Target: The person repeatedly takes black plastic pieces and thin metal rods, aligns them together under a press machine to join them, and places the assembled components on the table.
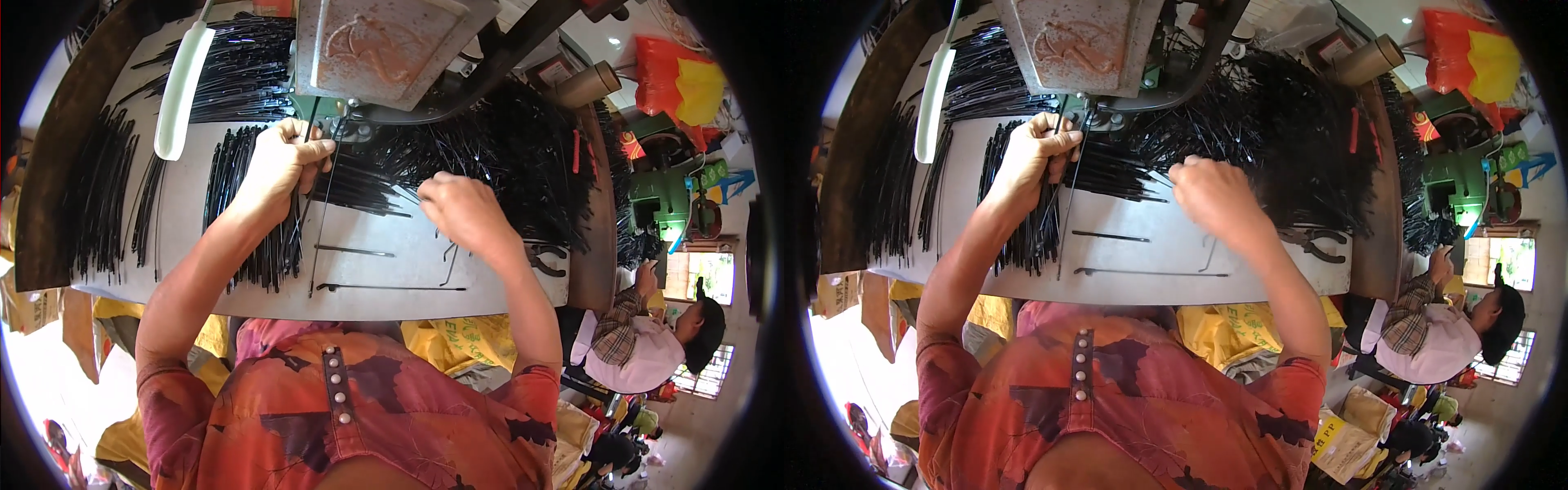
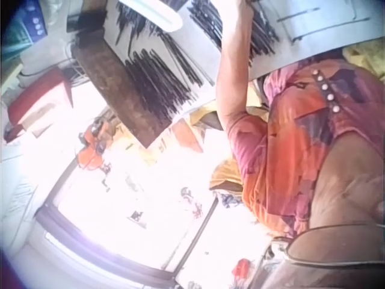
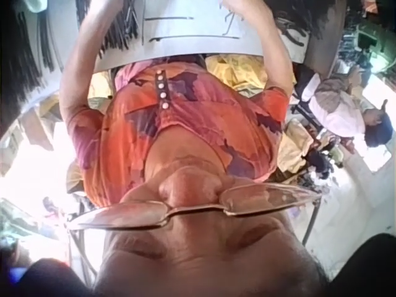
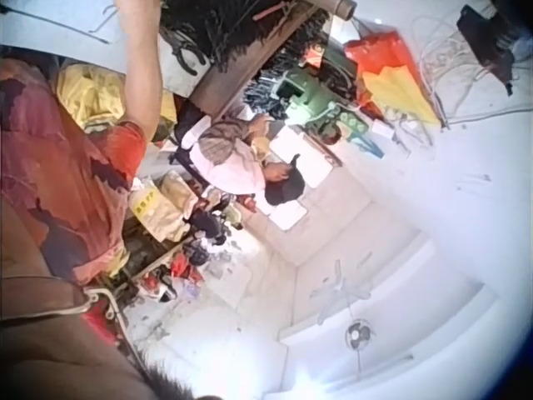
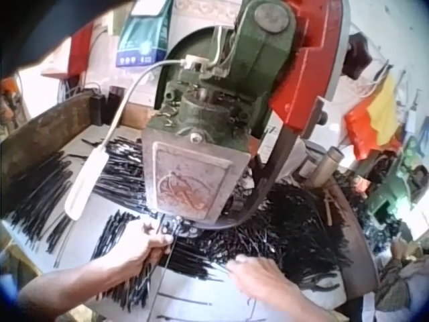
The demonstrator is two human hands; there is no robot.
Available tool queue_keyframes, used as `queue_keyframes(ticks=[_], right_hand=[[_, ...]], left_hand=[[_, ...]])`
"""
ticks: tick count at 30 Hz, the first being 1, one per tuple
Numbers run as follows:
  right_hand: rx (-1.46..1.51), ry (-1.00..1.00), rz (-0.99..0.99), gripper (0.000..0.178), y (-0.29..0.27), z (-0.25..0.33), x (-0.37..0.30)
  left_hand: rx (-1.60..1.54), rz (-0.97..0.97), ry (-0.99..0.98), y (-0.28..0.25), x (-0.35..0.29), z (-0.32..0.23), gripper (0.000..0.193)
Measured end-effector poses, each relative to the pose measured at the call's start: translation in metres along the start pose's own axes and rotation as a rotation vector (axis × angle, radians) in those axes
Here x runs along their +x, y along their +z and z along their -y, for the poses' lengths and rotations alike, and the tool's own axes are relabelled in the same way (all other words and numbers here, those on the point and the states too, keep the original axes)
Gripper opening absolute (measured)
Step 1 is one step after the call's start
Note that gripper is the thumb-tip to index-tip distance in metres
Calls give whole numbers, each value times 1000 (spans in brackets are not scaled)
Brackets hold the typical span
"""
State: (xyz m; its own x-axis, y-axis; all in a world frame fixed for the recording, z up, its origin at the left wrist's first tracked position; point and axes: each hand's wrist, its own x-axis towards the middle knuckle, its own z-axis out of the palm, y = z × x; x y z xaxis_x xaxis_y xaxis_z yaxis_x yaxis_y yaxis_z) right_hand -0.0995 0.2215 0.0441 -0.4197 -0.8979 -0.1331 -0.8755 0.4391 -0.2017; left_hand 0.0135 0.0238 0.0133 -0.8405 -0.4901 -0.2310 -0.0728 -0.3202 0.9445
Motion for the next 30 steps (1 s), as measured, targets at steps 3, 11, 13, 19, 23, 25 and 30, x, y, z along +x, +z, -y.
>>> queue_keyframes(ticks=[3,11,13,19,23,25,30], right_hand=[[-202,-82,-56,11,15,10,-3],[-301,-206,-50,7,12,7,4],[-288,-181,-42,5,16,2,3],[-255,-190,18,8,5,3,3],[-246,-121,29,8,-1,-2,-1],[-212,-17,-52,9,-1,-8,-3],[57,37,-211,8,6,-14,10]], left_hand=[[56,-2,25,-3,-4,-13,13],[1644,-310,568,-96,-35,-39,28],[1512,-224,501,-83,-43,-37,16],[1352,364,821,1,-71,9,8],[1507,462,808,18,-61,36,10],[1456,497,806,19,-55,39,12],[1004,303,638,15,-47,34,2]])
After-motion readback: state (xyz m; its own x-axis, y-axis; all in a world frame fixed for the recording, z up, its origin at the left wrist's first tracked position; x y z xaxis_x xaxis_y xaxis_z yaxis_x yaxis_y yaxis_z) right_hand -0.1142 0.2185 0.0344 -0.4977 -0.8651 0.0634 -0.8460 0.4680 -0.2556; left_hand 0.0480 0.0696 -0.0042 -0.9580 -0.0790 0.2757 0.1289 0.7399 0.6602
